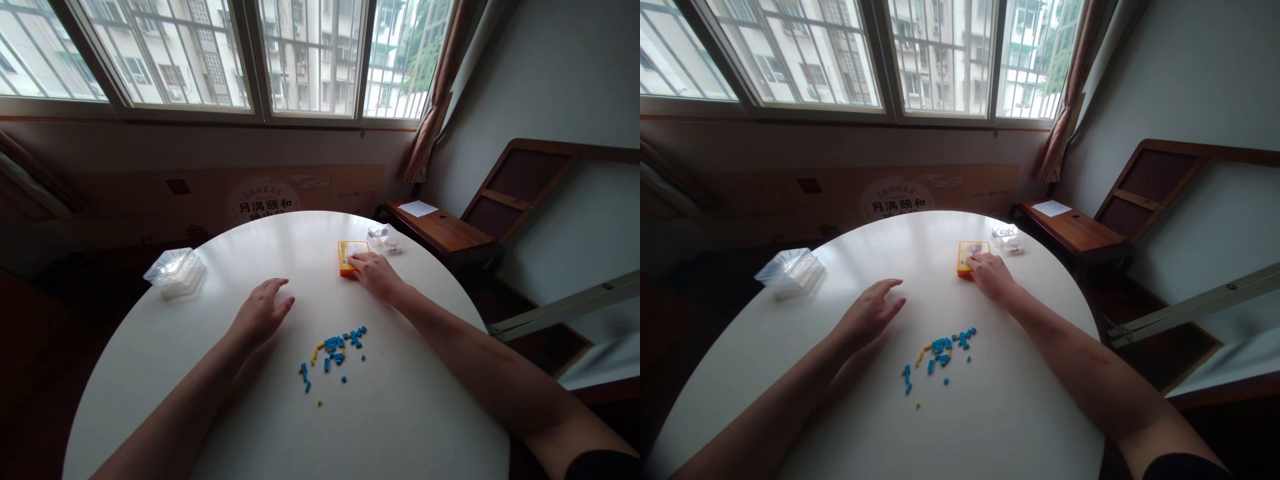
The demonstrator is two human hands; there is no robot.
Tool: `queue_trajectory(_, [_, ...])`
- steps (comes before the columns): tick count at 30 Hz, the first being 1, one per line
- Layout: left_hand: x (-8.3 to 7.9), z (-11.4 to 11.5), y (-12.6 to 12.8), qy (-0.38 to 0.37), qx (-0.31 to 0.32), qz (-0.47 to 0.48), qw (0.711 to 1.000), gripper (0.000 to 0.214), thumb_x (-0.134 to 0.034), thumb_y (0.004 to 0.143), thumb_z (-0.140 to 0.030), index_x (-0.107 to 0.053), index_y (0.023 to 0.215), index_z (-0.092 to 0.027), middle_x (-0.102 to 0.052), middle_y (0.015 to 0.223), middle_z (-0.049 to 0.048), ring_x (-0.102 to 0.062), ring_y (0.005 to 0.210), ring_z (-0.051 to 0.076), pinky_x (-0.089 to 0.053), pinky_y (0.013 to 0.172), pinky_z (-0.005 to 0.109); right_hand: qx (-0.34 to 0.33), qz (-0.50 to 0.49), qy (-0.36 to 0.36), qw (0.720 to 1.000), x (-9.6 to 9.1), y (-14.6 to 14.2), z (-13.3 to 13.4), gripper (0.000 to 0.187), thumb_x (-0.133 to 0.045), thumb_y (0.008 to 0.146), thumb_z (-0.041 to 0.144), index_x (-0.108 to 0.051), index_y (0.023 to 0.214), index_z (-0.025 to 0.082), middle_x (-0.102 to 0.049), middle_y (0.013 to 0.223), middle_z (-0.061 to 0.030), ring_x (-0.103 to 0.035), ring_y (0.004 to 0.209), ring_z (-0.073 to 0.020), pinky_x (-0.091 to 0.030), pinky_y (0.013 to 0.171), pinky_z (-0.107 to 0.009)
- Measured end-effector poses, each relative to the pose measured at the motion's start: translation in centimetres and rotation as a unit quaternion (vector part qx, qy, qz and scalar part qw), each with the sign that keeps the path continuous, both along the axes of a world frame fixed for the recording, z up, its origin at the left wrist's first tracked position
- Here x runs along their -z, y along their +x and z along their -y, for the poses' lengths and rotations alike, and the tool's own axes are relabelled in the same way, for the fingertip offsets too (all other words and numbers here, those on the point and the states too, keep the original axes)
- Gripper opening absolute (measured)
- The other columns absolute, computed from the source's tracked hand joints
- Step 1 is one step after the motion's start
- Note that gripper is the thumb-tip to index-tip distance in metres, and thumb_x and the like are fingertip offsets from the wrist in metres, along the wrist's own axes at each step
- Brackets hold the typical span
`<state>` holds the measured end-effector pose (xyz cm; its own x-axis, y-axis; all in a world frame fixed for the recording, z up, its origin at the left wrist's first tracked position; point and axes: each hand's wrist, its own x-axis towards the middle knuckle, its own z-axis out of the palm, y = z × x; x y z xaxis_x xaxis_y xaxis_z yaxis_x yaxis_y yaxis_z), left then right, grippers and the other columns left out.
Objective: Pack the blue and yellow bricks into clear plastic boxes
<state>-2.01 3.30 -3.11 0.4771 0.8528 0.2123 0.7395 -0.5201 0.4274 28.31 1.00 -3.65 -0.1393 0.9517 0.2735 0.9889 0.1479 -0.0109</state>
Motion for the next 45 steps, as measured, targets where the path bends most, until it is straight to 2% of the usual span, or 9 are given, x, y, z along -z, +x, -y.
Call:
queue_trajectory(4, [-0.1, 0.0, 0.0, -0.006, 0.010, 0.001, 1.000, 0.051, -0.044, 0.088, -0.047, -0.052, 0.127, -0.016, -0.055, 0.131, 0.0121, -0.051, 0.120, 0.029, -0.041, 0.103, 0.044, 0.005, 0.008, -0.002, 1.000, 0.2, 1.4, -0.9, 0.037, -0.044, 0.094, 0.022, -0.057, 0.129, 0.024, -0.053, 0.132, -0.0067, -0.050, 0.120, -0.0184, -0.038, 0.099, -0.031])
queue_trajectory(8, [-0.1, -0.1, 0.0, -0.014, 0.008, -0.002, 1.000, 0.052, -0.045, 0.088, -0.049, -0.052, 0.128, -0.017, -0.055, 0.132, 0.0119, -0.053, 0.119, 0.030, -0.042, 0.102, 0.045, 0.020, 0.019, -0.009, 1.000, 0.1, 3.2, -1.8, 0.037, -0.042, 0.095, 0.022, -0.057, 0.129, 0.022, -0.052, 0.133, -0.0082, -0.052, 0.117, -0.0186, -0.039, 0.098, -0.031])
queue_trajectory(12, [0.1, -0.3, 0.0, -0.014, 0.009, -0.007, 1.000, 0.052, -0.045, 0.087, -0.049, -0.052, 0.129, -0.017, -0.055, 0.132, 0.0116, -0.053, 0.118, 0.030, -0.043, 0.102, 0.045, 0.036, 0.031, -0.022, 0.999, 0.0, 4.8, -2.8, 0.036, -0.046, 0.096, 0.031, -0.056, 0.128, 0.017, -0.054, 0.128, -0.0102, -0.053, 0.114, -0.0183, -0.040, 0.101, -0.037])
queue_trajectory(15, [0.3, -0.5, -0.1, -0.009, 0.015, -0.017, 1.000, 0.052, -0.045, 0.087, -0.047, -0.053, 0.128, -0.017, -0.054, 0.132, 0.0117, -0.052, 0.120, 0.029, -0.042, 0.103, 0.044, 0.046, 0.038, -0.027, 0.998, -0.1, 5.5, -3.5, 0.038, -0.048, 0.096, 0.039, -0.055, 0.124, 0.014, -0.054, 0.123, -0.0096, -0.052, 0.113, -0.0176, -0.042, 0.101, -0.041])
queue_trajectory(22, [0.0, -0.5, 0.1, -0.014, 0.014, -0.038, 0.999, 0.052, -0.044, 0.086, -0.046, -0.052, 0.128, -0.017, -0.055, 0.132, 0.0117, -0.050, 0.122, 0.029, -0.040, 0.104, 0.044, 0.050, 0.034, -0.034, 0.998, -0.2, 6.0, -4.0, 0.037, -0.050, 0.095, 0.038, -0.055, 0.121, 0.014, -0.054, 0.122, -0.0090, -0.052, 0.113, -0.0177, -0.043, 0.101, -0.042])
queue_trajectory(28, [0.0, -0.6, 0.1, -0.013, 0.018, -0.047, 0.999, 0.053, -0.043, 0.086, -0.046, -0.052, 0.128, -0.016, -0.054, 0.134, 0.0121, -0.049, 0.123, 0.029, -0.039, 0.105, 0.046, 0.088, -0.002, -0.014, 0.996, -1.1, 7.4, -4.4, 0.036, -0.048, 0.095, 0.032, -0.053, 0.130, 0.025, -0.052, 0.129, -0.0069, -0.051, 0.116, -0.0180, -0.039, 0.104, -0.039])
queue_trajectory(31, [0.1, -0.7, 0.1, -0.017, 0.017, -0.048, 0.999, 0.053, -0.044, 0.085, -0.045, -0.053, 0.128, -0.016, -0.055, 0.133, 0.0120, -0.049, 0.123, 0.029, -0.039, 0.105, 0.046, 0.153, -0.034, -0.004, 0.988, -2.4, 10.0, -5.8, 0.040, -0.046, 0.096, 0.038, -0.051, 0.131, 0.018, -0.048, 0.131, -0.0101, -0.049, 0.117, -0.0194, -0.041, 0.103, -0.043])
queue_trajectory(36, [0.2, -0.7, 0.2, -0.003, 0.016, -0.047, 0.999, 0.051, -0.046, 0.084, -0.043, -0.055, 0.127, -0.017, -0.056, 0.132, 0.0118, -0.050, 0.122, 0.029, -0.039, 0.105, 0.046, 0.214, -0.079, -0.054, 0.972, -3.8, 14.5, -9.1, 0.038, -0.051, 0.094, 0.039, -0.054, 0.123, 0.013, -0.053, 0.122, -0.0095, -0.054, 0.110, -0.0171, -0.047, 0.096, -0.039])
queue_trajectory(45, [0.3, -0.5, 0.1, 0.008, 0.018, -0.064, 0.998, 0.047, -0.048, 0.085, -0.043, -0.058, 0.125, -0.021, -0.058, 0.130, 0.0101, -0.050, 0.121, 0.030, -0.041, 0.103, 0.047, 0.263, -0.112, -0.143, 0.948, -2.3, 15.1, -13.9, 0.040, -0.051, 0.094, 0.040, -0.053, 0.124, 0.013, -0.053, 0.120, -0.0094, -0.055, 0.108, -0.0169, -0.049, 0.094, -0.038])
